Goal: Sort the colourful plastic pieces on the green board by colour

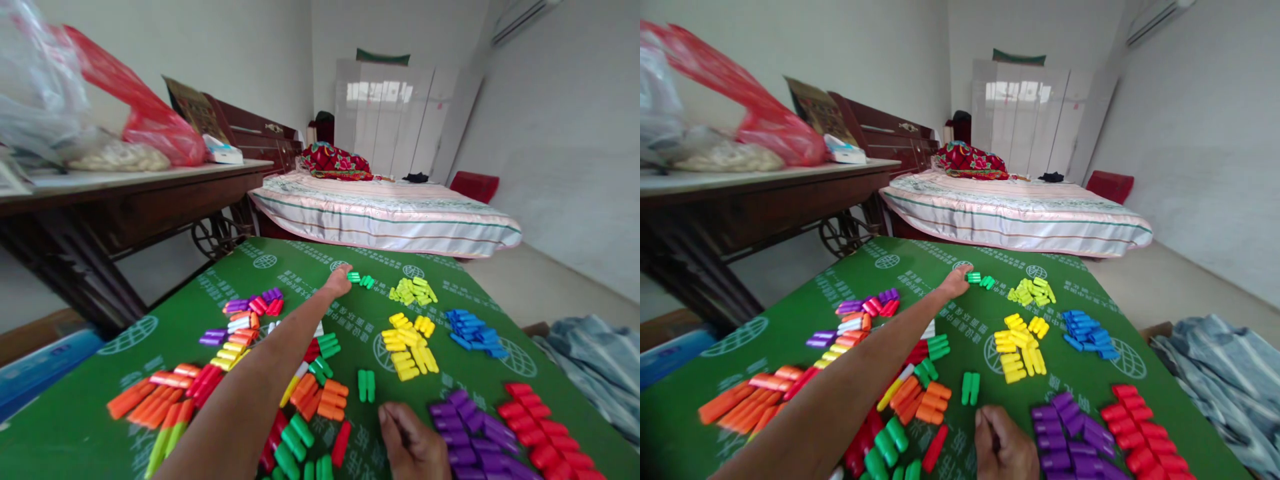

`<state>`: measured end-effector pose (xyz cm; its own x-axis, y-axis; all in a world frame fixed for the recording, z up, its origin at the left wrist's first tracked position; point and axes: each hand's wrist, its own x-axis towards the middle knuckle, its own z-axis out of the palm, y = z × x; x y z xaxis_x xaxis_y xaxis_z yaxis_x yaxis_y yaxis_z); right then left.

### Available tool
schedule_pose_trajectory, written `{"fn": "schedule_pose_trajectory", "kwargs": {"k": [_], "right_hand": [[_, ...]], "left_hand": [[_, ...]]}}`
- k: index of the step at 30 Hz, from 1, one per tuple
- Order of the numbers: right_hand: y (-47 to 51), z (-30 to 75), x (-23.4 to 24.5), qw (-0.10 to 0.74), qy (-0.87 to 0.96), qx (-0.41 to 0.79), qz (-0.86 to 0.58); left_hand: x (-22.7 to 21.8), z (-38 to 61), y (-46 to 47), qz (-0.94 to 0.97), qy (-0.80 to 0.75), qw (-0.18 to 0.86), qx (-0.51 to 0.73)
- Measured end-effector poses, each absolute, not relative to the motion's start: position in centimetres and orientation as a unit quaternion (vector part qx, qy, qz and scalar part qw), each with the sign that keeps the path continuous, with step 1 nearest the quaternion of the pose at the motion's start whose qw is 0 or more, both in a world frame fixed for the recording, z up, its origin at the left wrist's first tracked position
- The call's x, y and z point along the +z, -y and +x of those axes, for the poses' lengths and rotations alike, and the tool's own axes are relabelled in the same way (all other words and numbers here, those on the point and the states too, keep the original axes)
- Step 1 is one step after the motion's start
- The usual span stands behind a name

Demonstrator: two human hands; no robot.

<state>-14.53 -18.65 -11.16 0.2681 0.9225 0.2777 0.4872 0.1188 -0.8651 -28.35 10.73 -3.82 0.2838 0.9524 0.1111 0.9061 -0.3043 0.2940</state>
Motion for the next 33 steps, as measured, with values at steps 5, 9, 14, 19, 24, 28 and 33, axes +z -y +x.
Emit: {"fn": "schedule_pose_trajectory", "kwargs": {"k": [5,9,14,19,24,28,33], "right_hand": [[18.8,-14.3,-10.7,0.489,0.562,0.255,-0.616],[18.8,-14.0,-10.3,0.462,0.575,0.268,-0.620],[18.7,-13.8,-10.1,0.451,0.589,0.268,-0.614],[18.5,-13.7,-10.4,0.453,0.599,0.254,-0.609],[17.8,-13.1,-11.3,0.436,0.619,0.258,-0.601],[17.9,-13.4,-11.5,0.446,0.613,0.244,-0.604],[18.4,-14.4,-11.1,0.491,0.578,0.214,-0.616]], "left_hand": [[-1.5,-31.1,-7.8,0.802,-0.589,0.074,0.070],[0.2,-33.1,-3.3,0.824,-0.564,0.057,-0.001],[1.4,-33.1,3.2,0.846,-0.526,0.031,-0.075],[1.7,-31.8,6.7,0.853,-0.510,0.010,-0.112],[1.4,-30.9,7.0,0.841,-0.528,0.004,-0.116],[1.5,-30.4,5.4,0.827,-0.558,0.009,-0.076],[1.4,-29.1,0.5,0.786,-0.618,0.009,-0.020]]}}
